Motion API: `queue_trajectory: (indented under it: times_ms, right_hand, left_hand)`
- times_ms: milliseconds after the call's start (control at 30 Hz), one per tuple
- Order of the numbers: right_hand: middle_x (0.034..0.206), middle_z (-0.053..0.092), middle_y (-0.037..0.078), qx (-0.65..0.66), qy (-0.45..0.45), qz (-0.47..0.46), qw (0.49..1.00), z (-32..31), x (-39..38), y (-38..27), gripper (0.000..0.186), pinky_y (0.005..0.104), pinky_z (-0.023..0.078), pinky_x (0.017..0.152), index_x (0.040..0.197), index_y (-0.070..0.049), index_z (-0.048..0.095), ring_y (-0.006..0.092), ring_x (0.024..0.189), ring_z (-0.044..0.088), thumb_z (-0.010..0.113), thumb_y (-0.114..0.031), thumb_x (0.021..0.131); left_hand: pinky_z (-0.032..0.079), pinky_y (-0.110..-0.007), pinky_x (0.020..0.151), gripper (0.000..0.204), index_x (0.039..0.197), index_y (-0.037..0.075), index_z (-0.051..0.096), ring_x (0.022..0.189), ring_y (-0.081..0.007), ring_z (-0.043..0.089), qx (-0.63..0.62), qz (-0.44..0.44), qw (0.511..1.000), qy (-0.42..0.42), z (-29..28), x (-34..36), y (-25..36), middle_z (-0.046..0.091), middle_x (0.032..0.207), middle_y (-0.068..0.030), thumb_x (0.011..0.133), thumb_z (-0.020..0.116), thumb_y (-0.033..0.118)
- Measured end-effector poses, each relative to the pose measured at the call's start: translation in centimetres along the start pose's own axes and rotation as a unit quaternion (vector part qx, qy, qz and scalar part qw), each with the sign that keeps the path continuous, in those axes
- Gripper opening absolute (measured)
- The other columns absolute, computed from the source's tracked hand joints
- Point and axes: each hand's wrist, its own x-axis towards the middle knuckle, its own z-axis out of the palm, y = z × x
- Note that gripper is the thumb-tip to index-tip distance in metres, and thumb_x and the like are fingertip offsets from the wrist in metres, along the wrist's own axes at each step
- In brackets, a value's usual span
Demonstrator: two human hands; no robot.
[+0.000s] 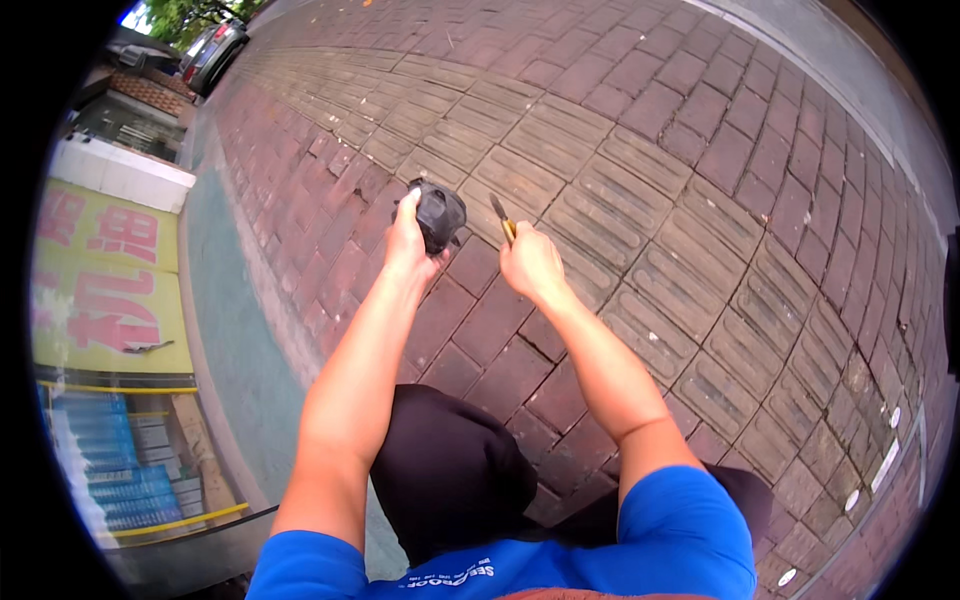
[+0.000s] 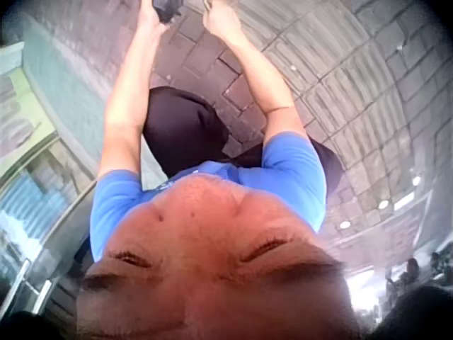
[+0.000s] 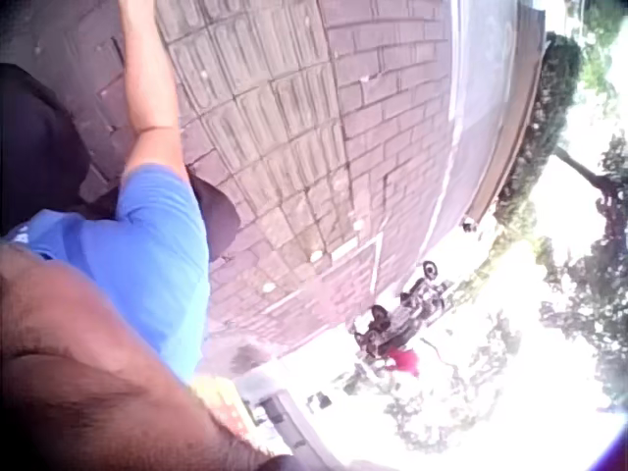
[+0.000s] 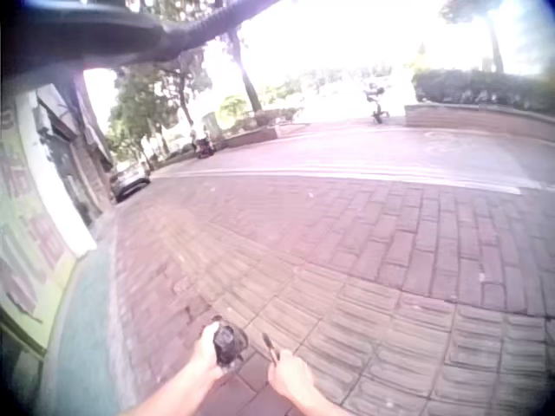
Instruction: The person disassembles a black mechanical component, using a screwdriver to remove screws and prying pieces apart by hand, then takes the items outside to clean or inspect them.
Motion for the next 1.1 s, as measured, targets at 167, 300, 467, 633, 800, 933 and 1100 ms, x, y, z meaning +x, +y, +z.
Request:
queue_trajectory:
  times_ms: [167,300,467,633,800,933,1100]
  right_hand:
    - [0.096,0.067,0.03,0.07,-0.029,-0.012,0.997,-0.5,-0.8,-0.4,0.05,0.0499,0.051,0.084,0.103,0.005,0.057,0.0451,0.095,0.065,0.061,-0.043,0.09]
    - [0.093,0.066,0.03,0.123,0.0,-0.001,0.992,-1.6,0.0,1.8,0.058,0.0508,0.051,0.08,0.101,0.004,0.058,0.0457,0.092,0.065,0.059,-0.053,0.09]
    - [0.1,0.065,0.029,0.175,0.044,-0.088,0.98,-4.9,0.3,0.5,0.053,0.0485,0.049,0.083,0.102,0.004,0.059,0.0437,0.099,0.063,0.056,-0.049,0.094]
    - [0.102,0.065,0.026,0.167,0.205,-0.217,0.94,-7.4,-2.3,-2.7,0.049,0.0473,0.051,0.083,0.108,0.005,0.059,0.0405,0.099,0.063,0.057,-0.042,0.093]
    - [0.096,0.068,0.024,-0.009,0.023,-0.057,0.998,-5.8,-0.9,-2.7,0.042,0.0482,0.052,0.079,0.107,0.003,0.062,0.0398,0.093,0.066,0.059,-0.036,0.093]
    - [0.091,0.069,0.023,0.058,0.096,-0.022,0.993,-6.1,-1.9,-3.3,0.04,0.0505,0.052,0.075,0.099,0.002,0.063,0.0413,0.086,0.067,0.06,-0.038,0.092]
    - [0.092,0.068,0.021,0.138,0.257,-0.265,0.919,-4.8,-1.6,-2.3,0.04,0.0482,0.052,0.073,0.103,0.0,0.062,0.0403,0.085,0.066,0.063,-0.038,0.091]
  left_hand:
    - [0.049,-0.033,0.045,0.043,0.104,0.006,0.058,0.063,-0.0192,0.061,-0.001,0.107,0.994,-0.031,0.9,-0.8,0.1,0.063,0.079,-0.0076,0.079,0.073,0.039]
    - [0.051,-0.032,0.045,0.052,0.115,0.004,0.051,0.07,-0.0159,0.063,0.1,0.252,0.962,-0.006,3.0,-2.4,-0.6,0.063,0.096,-0.0109,0.078,0.077,0.03]
    - [0.054,-0.035,0.083,0.081,0.133,0.001,0.039,0.102,-0.0221,0.061,0.267,0.441,0.855,0.06,2.1,-0.6,-1.2,0.057,0.119,-0.0159,0.07,0.085,0.022]
    - [0.043,-0.042,0.102,0.093,0.136,0.003,0.036,0.12,-0.0334,0.05,0.33,0.433,0.835,0.073,2.4,-2.7,-0.9,0.046,0.13,-0.0222,0.063,0.089,0.025]
    - [0.043,-0.043,0.102,0.093,0.136,0.003,0.036,0.121,-0.0345,0.048,0.349,0.454,0.817,0.073,3.5,-4.3,-0.6,0.042,0.13,-0.0218,0.062,0.088,0.024]
    - [0.043,-0.045,0.102,0.093,0.137,0.008,0.036,0.12,-0.0371,0.047,0.441,0.495,0.745,0.078,1.8,-4.4,-0.8,0.042,0.129,-0.0203,0.061,0.088,0.023]
    - [0.041,-0.05,0.101,0.094,0.136,0.01,0.036,0.119,-0.0415,0.046,0.458,0.573,0.678,0.045,1.5,-3.5,-1.2,0.041,0.128,-0.0211,0.059,0.089,0.021]
